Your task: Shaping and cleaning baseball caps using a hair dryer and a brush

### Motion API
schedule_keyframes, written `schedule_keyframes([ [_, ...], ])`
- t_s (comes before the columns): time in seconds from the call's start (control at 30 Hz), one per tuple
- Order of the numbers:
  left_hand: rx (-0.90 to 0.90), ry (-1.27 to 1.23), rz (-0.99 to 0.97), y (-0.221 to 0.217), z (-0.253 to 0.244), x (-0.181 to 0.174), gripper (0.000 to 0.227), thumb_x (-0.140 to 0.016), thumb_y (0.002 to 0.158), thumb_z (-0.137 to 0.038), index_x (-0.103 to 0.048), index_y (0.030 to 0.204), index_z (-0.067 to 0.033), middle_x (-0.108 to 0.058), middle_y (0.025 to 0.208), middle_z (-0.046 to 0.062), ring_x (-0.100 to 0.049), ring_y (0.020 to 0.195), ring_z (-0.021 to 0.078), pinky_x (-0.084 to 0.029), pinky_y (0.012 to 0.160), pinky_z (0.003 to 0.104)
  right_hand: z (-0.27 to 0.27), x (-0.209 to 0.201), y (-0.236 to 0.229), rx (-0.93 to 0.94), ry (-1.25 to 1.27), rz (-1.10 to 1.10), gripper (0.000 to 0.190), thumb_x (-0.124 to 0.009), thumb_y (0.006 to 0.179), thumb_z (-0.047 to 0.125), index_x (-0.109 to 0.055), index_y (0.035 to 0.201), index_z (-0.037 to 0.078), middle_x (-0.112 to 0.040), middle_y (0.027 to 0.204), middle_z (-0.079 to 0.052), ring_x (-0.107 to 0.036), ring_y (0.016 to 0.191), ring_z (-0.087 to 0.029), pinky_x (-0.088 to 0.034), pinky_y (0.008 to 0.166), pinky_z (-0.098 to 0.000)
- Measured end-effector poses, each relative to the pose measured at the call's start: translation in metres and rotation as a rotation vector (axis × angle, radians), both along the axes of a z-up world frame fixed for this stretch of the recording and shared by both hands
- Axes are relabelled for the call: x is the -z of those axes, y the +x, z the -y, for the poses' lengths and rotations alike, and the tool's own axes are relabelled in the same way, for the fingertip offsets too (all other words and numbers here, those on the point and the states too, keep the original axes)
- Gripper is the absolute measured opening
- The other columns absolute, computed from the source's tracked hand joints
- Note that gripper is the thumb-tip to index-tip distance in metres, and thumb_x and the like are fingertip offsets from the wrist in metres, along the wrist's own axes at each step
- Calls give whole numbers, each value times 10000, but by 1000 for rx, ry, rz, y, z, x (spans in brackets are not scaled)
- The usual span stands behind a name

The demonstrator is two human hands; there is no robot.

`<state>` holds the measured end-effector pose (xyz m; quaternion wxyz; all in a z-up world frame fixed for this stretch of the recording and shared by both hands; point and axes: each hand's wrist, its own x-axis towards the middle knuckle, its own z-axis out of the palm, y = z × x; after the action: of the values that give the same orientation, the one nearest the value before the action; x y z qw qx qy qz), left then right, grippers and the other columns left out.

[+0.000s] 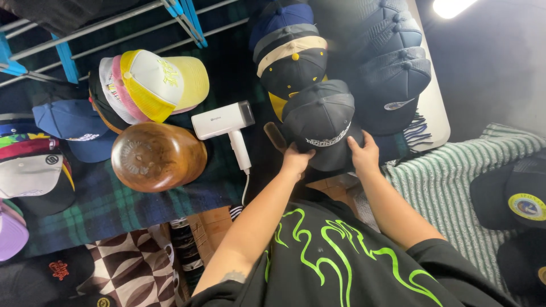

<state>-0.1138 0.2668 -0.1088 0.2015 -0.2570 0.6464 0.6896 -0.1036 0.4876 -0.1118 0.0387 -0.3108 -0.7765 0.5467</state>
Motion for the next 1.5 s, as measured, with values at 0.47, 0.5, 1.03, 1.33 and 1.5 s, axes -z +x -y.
schedule_keyframes([
  [0.47, 53, -664, -70, -58, 24, -20, 712, -784, 837, -243, -499, 1467, -74, -684, 1273, 239, -624, 1259, 376, -512, 1088, 482, 39, -14, -46, -313, 360, 119, 531, -720, 1002, 390, -549, 1455, 173, -709, 1188, -170, -670, 1143, -369, -554, 969, -494],
  [0.5, 117, -748, -13, -64, 30, -26, 668, -753, 873, -296, -508, 1474, -136, -701, 1251, 215, -639, 1250, 359, -519, 1082, 471, 43, -22, -47, -349, 399, 124, 460, -687, 1021, 324, -555, 1450, 221, -746, 1071, -131, -713, 1057, -358, -575, 917, -491],
  [1.03, 77, -559, -42, -64, 56, -76, 717, -700, 879, -339, -479, 1502, -60, -646, 1348, 228, -608, 1287, 338, -489, 1111, 439, 21, -13, -56, -478, 507, 6, 505, -751, 918, 162, -651, 1409, 224, -564, 1279, -144, -695, 1056, -294, -622, 850, -377],
  [1.33, 99, -430, -241, -106, 72, -97, 732, -620, 902, -149, -355, 1582, -90, -402, 1589, 229, -525, 1384, 352, -445, 1195, 441, 11, -34, -61, -480, 249, 55, 569, -713, 932, 122, -565, 1481, 102, -586, 1332, -269, -676, 1128, -380, -598, 891, -472],
  [1.5, 88, -504, -138, -113, 73, -79, 702, -641, 881, -252, -440, 1539, -115, -498, 1533, 165, -519, 1393, 301, -426, 1205, 401, 13, -69, -91, -580, 229, 302, 669, -708, 936, 301, -472, 1553, 195, -563, 1460, -175, -644, 1210, -280, -579, 953, -431],
])
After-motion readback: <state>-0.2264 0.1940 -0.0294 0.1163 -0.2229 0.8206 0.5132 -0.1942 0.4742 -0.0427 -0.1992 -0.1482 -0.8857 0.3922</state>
